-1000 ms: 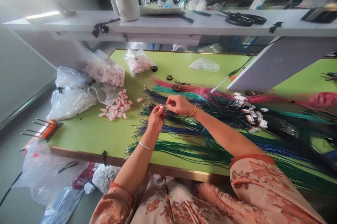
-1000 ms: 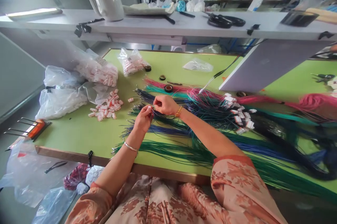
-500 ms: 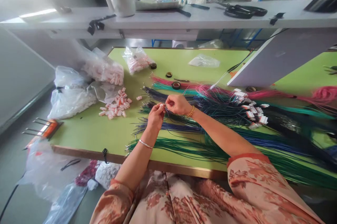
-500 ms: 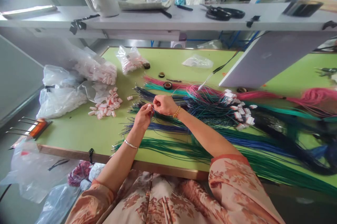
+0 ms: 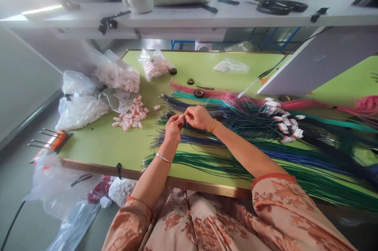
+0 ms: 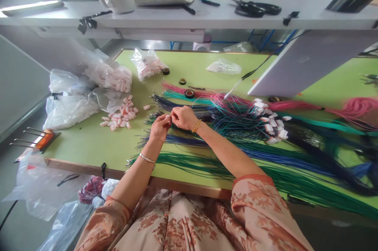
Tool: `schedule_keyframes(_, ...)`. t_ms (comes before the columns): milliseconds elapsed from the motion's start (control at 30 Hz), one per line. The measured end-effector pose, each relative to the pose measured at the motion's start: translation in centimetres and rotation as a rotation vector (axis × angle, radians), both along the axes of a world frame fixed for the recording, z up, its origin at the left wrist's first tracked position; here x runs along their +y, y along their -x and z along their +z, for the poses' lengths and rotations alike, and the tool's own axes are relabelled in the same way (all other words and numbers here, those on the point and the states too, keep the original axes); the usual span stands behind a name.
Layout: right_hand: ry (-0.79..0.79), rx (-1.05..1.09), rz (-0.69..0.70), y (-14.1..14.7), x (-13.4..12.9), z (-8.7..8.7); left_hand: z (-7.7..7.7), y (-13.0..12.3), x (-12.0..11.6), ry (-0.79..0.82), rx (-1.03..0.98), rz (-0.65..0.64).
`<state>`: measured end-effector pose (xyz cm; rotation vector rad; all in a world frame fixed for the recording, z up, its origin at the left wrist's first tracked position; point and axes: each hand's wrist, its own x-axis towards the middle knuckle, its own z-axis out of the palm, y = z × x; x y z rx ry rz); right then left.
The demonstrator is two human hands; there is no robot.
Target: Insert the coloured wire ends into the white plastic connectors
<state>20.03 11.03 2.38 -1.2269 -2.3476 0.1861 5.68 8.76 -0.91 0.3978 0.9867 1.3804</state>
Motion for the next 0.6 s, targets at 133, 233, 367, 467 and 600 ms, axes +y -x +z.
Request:
schedule_keyframes(133, 0.024, -0.017, -0.021, 0.6, -0.2, 0.0, 0.1, -0.2, -0.1, 0.004, 0.018, 0.021)
schedule_keyframes(233, 0.047, -0.05, -0.059, 1.4, -0.4, -0.3, 0.1, -0.2, -0.3, 0.031, 0.078, 0.052)
schedule_keyframes(367, 0.057, -0.063, -0.073, 1.8, -0.7, -0.1, 0.3, 0.0, -0.4, 0.008, 0.138, 0.051)
schedule_keyframes(467, 0.052, 0.028, -0.054, 1.3, -1.3, 0.7, 0.8, 0.1, -0.6, -0.065, 0.094, 0.042)
schedule_keyframes(600, 0.026, 0.077, -0.048, 0.5, -2.3, 1.4, 1.6, 0.0, -0.8, -0.161, 0.027, -0.05)
